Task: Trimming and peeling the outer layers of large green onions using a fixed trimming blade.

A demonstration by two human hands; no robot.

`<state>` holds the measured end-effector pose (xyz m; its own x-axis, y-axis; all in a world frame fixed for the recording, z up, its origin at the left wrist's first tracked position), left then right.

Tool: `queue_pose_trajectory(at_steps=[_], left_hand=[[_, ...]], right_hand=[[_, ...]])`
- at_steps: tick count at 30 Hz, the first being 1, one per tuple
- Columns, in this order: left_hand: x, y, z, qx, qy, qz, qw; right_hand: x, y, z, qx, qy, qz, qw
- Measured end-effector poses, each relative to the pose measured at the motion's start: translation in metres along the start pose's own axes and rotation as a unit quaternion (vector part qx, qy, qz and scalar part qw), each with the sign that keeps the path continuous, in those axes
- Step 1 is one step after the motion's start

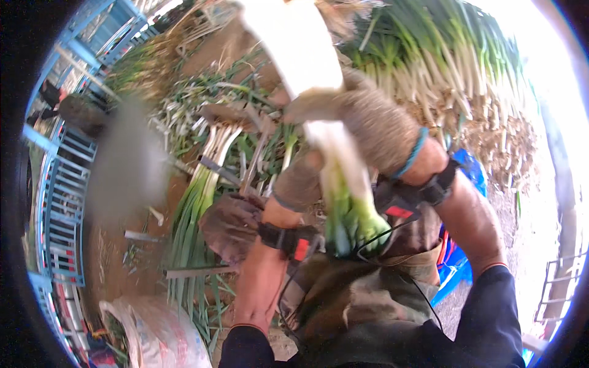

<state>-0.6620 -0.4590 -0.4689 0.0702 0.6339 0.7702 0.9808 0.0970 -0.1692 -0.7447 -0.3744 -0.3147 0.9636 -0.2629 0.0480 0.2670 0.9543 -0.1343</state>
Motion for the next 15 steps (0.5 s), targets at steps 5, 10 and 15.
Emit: queue_pose_trajectory(at_steps=[5,10,15], left_hand=[[0.07,0.014,-0.009,0.156,-0.391,-0.178,0.889],[0.077,0.03,-0.021,0.141,-0.498,-0.177,0.837],[0.094,0.027,-0.022,0.225,-0.476,-0.263,0.808]], right_hand=[[-0.027,-0.027,-0.001,-0.097,0.092,-0.092,0.987],[-0.005,-0.025,0.011,-0.059,0.079,-0.096,0.991],[-0.007,-0.03,0.03,-0.204,0.206,-0.033,0.956]])
Point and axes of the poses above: each hand's wrist, its own y-axis away from the middle knuckle, its own x-axis out of the palm, z = x × y, the point moved 3 cm from there along -y, towards the middle knuckle, and after that the axes turned 13 degrees about y, right-handed, at the moved point
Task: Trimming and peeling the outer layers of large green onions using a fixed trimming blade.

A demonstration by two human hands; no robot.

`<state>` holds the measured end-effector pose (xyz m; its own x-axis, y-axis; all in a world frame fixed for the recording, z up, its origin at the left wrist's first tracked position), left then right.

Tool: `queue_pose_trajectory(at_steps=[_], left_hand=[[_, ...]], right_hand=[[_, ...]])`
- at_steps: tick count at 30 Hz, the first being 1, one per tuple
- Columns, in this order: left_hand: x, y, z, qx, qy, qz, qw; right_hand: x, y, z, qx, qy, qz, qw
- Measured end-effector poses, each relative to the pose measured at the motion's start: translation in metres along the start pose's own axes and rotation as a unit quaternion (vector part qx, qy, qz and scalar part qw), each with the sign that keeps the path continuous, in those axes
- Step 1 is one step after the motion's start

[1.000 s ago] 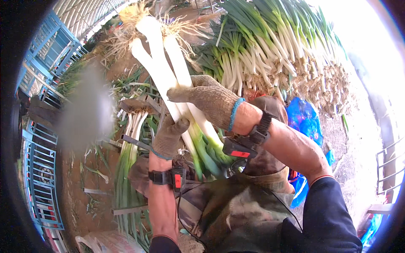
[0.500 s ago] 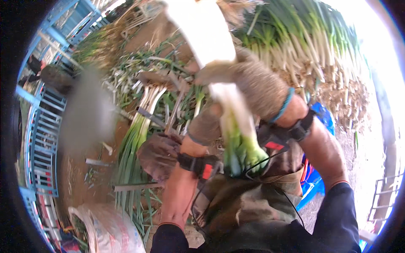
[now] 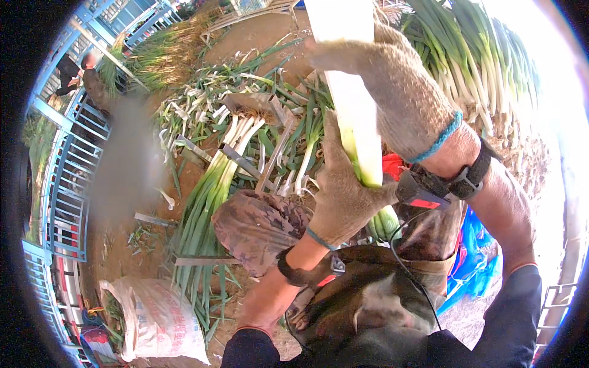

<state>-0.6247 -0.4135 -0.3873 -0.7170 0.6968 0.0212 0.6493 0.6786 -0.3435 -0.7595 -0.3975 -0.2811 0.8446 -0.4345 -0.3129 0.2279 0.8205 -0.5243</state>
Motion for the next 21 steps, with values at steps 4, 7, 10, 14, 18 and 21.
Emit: queue_pose_trajectory(at_steps=[4,7,10,14,18,21], left_hand=[[-0.01,-0.029,-0.026,0.172,-0.079,-0.075,0.979],[-0.033,-0.055,-0.07,0.279,-0.189,-0.079,0.938],[-0.057,-0.075,-0.152,0.383,-0.287,-0.076,0.875],[-0.136,-0.059,-0.228,0.367,-0.49,-0.085,0.786],[-0.23,-0.056,-0.215,0.221,-0.706,-0.074,0.669],[-0.298,-0.051,-0.205,0.045,-0.822,-0.03,0.566]], right_hand=[[0.0,-0.018,0.026,0.098,-0.199,-0.028,0.975],[-0.001,-0.033,0.033,0.095,-0.228,-0.023,0.969],[-0.012,-0.058,0.032,0.096,-0.216,-0.018,0.972],[0.005,-0.092,-0.017,0.138,-0.28,0.004,0.95],[0.031,-0.112,-0.128,0.255,-0.311,0.014,0.916],[0.064,-0.115,-0.197,0.345,-0.337,0.033,0.875]])
Point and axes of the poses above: each hand's wrist, its own y-axis away from the middle knuckle, its own x-axis out of the palm, z = x × y, the point moved 3 cm from there along -y, towards the middle knuckle, and after that the axes turned 13 degrees about y, right-handed, at the moved point
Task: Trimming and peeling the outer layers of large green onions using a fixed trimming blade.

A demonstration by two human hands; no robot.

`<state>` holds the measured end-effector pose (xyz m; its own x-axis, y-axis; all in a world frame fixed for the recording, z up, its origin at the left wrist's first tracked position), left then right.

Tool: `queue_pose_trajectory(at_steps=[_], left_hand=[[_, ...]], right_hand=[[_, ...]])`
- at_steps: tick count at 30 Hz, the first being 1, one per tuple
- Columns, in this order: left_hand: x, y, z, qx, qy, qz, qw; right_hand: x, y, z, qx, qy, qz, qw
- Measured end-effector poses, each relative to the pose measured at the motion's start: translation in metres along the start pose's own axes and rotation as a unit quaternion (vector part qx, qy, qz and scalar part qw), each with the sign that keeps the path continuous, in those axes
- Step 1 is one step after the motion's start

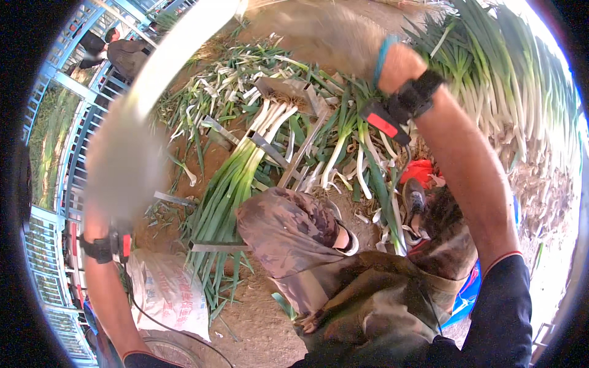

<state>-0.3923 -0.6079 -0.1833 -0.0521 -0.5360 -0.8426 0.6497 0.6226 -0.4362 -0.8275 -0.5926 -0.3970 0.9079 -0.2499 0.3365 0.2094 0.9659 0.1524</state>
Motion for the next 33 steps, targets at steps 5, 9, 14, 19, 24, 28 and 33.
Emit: queue_pose_trajectory(at_steps=[5,9,14,19,24,28,33], left_hand=[[0.147,0.052,0.076,-0.224,0.058,0.324,0.917],[0.258,0.056,0.047,-0.23,0.22,0.442,0.839],[0.37,0.052,0.003,-0.209,0.247,0.531,0.783],[0.458,0.014,-0.076,-0.209,0.268,0.513,0.789],[0.51,0.057,-0.1,0.011,0.209,0.288,0.934],[0.536,0.091,-0.086,-0.093,0.318,0.325,0.886],[0.515,0.041,-0.041,-0.203,0.496,0.419,0.733]], right_hand=[[-0.034,-0.049,-0.124,0.153,0.015,0.046,0.987],[-0.055,-0.07,-0.23,0.034,0.277,0.219,0.935],[0.034,-0.08,-0.276,0.225,-0.047,0.151,0.961],[0.086,-0.158,-0.32,0.233,0.03,0.095,0.967],[0.114,-0.199,-0.374,0.266,-0.155,-0.029,0.951],[0.121,-0.204,-0.389,0.288,-0.191,-0.021,0.938],[0.118,-0.212,-0.386,0.303,-0.118,-0.105,0.94]])
Point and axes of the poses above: each hand's wrist, its own y-axis away from the middle knuckle, its own x-axis out of the palm, z = x × y, the point moved 3 cm from there along -y, towards the middle knuckle, and after that the axes turned 13 degrees about y, right-handed, at the moved point
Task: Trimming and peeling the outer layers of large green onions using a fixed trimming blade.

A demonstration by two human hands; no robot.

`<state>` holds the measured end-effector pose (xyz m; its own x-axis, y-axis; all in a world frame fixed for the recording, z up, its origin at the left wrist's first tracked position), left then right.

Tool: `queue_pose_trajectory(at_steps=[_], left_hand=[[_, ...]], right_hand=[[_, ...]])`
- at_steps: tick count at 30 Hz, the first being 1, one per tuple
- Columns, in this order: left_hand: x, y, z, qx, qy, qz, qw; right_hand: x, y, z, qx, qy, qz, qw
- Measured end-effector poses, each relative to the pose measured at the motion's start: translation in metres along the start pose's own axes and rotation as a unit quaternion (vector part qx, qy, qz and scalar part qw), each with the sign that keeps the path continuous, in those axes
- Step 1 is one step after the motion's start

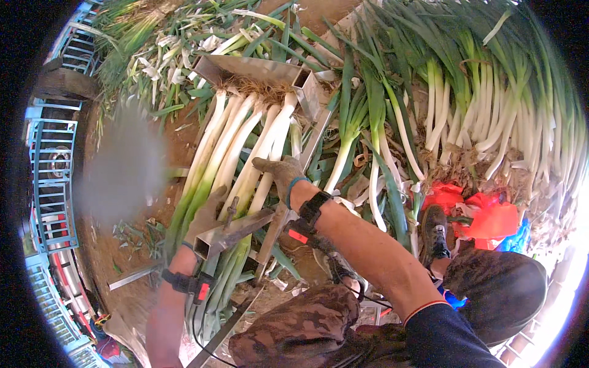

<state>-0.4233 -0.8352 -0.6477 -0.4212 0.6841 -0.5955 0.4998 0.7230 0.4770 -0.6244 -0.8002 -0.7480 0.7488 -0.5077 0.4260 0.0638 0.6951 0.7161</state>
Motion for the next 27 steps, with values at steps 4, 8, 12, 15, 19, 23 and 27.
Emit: queue_pose_trajectory(at_steps=[4,8,12,15,19,23,27], left_hand=[[-0.008,0.005,0.013,0.034,0.024,-0.034,0.999],[0.002,0.023,0.025,0.052,-0.046,-0.106,0.992],[0.008,0.022,0.025,0.073,-0.118,-0.124,0.983],[0.008,0.032,0.027,0.092,-0.133,-0.131,0.978],[-0.001,0.029,-0.017,0.116,-0.136,-0.136,0.975],[0.013,0.013,0.001,0.127,-0.12,-0.116,0.978],[0.013,0.012,-0.005,0.188,-0.086,-0.142,0.968]], right_hand=[[-0.002,-0.009,-0.005,-0.034,0.1,-0.081,0.991],[0.008,0.002,0.001,-0.033,-0.038,-0.068,0.996],[0.007,-0.012,0.015,-0.041,-0.078,-0.079,0.993],[0.015,0.004,0.022,-0.073,-0.01,-0.081,0.994],[0.01,-0.004,0.068,-0.187,0.129,-0.149,0.962],[0.02,0.008,0.069,-0.141,0.03,-0.122,0.982],[-0.012,-0.011,0.055,-0.22,0.234,-0.237,0.917]])
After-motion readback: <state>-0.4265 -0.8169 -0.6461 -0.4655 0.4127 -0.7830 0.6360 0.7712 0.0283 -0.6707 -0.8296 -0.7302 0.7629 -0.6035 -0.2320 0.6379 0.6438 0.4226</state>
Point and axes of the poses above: each hand's wrist, its own y-axis away from the middle knuckle, its own x-axis out of the palm, z = x × y, the point moved 3 cm from there along -y, towards the middle knuckle, and after that the axes turned 13 degrees about y, right-handed, at the moved point
